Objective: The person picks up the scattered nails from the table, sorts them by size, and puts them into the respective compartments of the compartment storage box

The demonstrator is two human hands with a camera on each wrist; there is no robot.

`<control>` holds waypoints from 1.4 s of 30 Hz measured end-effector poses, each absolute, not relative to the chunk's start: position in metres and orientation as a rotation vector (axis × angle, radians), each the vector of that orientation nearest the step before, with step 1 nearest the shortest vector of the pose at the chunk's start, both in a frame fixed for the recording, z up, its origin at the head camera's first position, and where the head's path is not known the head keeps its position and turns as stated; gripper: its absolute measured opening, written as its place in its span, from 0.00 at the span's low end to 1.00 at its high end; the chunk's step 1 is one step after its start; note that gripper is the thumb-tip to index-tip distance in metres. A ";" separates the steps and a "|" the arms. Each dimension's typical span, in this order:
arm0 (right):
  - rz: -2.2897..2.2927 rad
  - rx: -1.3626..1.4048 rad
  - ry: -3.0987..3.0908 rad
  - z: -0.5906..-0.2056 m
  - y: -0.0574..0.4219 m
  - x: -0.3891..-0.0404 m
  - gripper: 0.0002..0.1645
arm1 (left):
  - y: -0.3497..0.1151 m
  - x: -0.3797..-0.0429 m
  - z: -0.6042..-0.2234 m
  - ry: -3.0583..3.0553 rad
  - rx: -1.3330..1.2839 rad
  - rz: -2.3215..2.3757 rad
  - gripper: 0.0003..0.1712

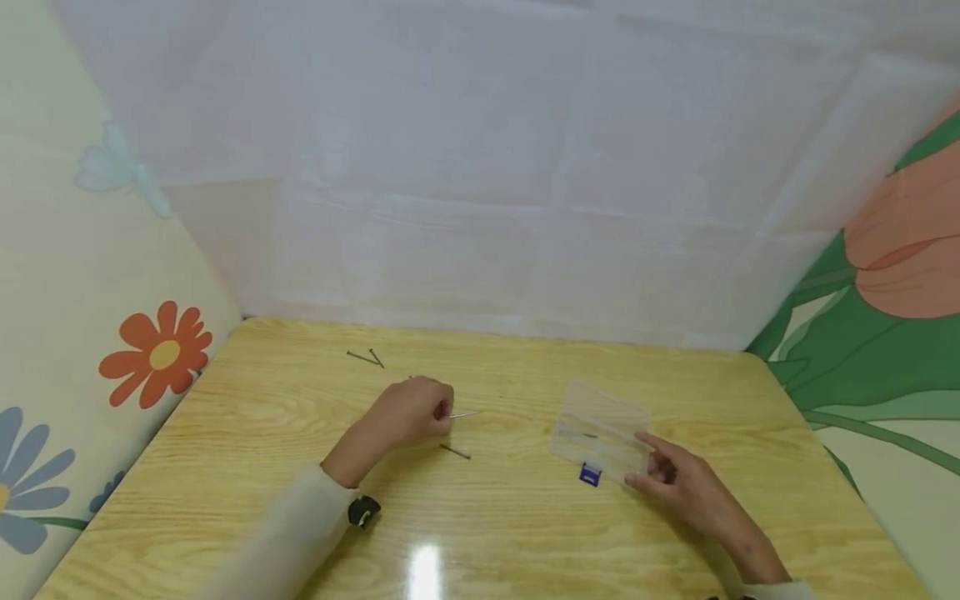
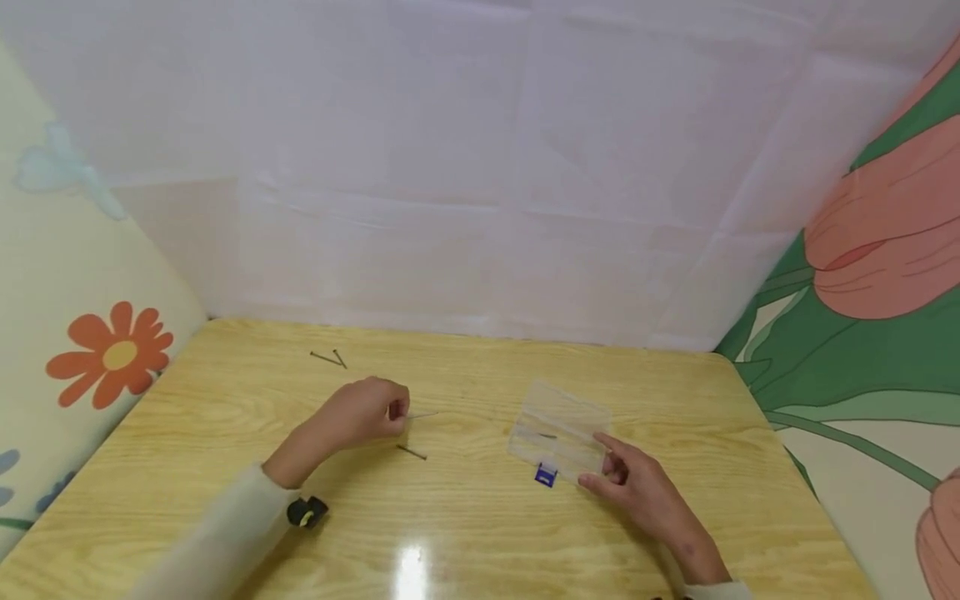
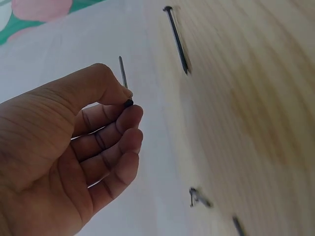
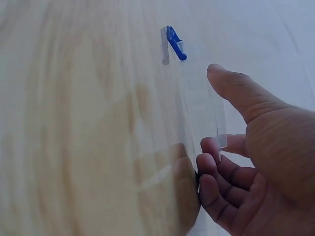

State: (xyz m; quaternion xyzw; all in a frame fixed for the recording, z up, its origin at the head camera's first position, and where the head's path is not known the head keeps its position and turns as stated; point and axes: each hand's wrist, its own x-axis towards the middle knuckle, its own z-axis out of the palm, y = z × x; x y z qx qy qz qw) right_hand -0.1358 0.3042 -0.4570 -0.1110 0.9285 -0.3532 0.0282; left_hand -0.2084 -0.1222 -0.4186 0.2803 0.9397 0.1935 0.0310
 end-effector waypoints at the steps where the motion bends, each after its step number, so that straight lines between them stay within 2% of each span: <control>1: -1.088 -0.347 2.865 -0.457 0.304 -0.136 0.45 | -0.118 -0.209 -0.419 2.892 0.883 0.595 0.09; 13: -1.093 -0.367 2.877 -0.457 0.305 -0.137 0.44 | -0.062 -0.212 -0.424 2.826 1.120 0.515 0.16; 20: -1.108 -0.387 2.888 -0.459 0.304 -0.137 0.43 | -0.029 -0.218 -0.428 2.819 1.223 0.462 0.16; 42: -1.094 -0.364 2.916 -0.460 0.304 -0.137 0.42 | 0.032 -0.234 -0.431 2.831 1.212 0.434 0.13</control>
